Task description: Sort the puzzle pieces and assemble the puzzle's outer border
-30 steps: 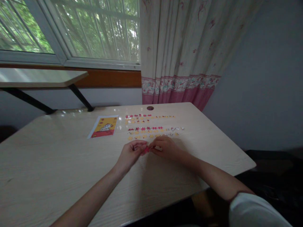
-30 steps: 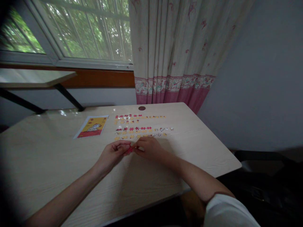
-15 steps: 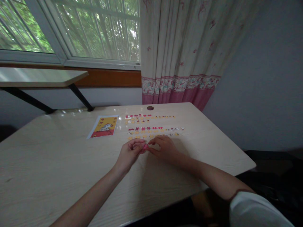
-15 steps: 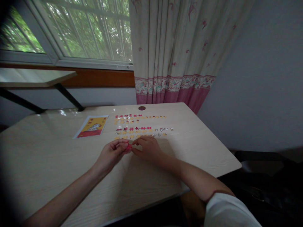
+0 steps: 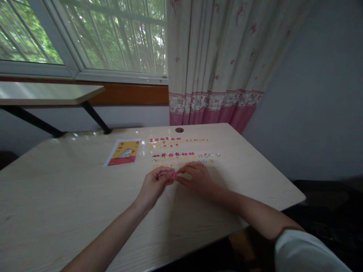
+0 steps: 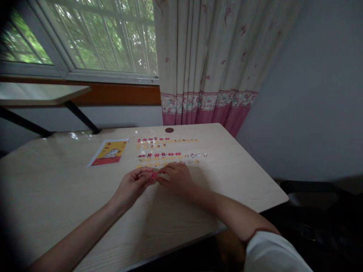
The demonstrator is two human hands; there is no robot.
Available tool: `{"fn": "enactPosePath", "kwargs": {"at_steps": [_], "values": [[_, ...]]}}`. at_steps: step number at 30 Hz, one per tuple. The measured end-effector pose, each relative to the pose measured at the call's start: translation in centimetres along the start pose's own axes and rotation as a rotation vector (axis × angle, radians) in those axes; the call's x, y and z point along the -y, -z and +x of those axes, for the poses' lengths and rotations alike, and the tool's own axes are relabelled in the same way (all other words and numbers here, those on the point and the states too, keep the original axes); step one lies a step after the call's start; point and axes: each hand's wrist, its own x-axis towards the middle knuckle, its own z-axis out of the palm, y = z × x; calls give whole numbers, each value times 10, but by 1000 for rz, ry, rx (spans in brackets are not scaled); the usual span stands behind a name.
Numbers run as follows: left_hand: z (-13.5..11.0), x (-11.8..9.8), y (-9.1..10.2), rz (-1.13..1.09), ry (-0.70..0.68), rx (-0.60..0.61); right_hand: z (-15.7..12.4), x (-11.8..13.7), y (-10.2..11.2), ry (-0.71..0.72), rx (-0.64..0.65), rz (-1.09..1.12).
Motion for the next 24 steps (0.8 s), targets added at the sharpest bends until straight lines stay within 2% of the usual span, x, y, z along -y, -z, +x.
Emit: {"fn": "enactPosePath", "kwargs": {"at_steps": [6,16,20,22,24], "values": [[0,-1,0,21,23,-9,2,-4,4,93,13,-5],[-4,-6,-5,77,-19,7,3,-6,8,137,16,16],[-4,-5,-3,132,-37,33,7,-14,15,137,20,2],[-3,-4,-1,209,-69,68,11,-25,22,104,-16,-31],[-3,-1,2,332,-114,107,14,-37,31,53,-114,-79]]}}
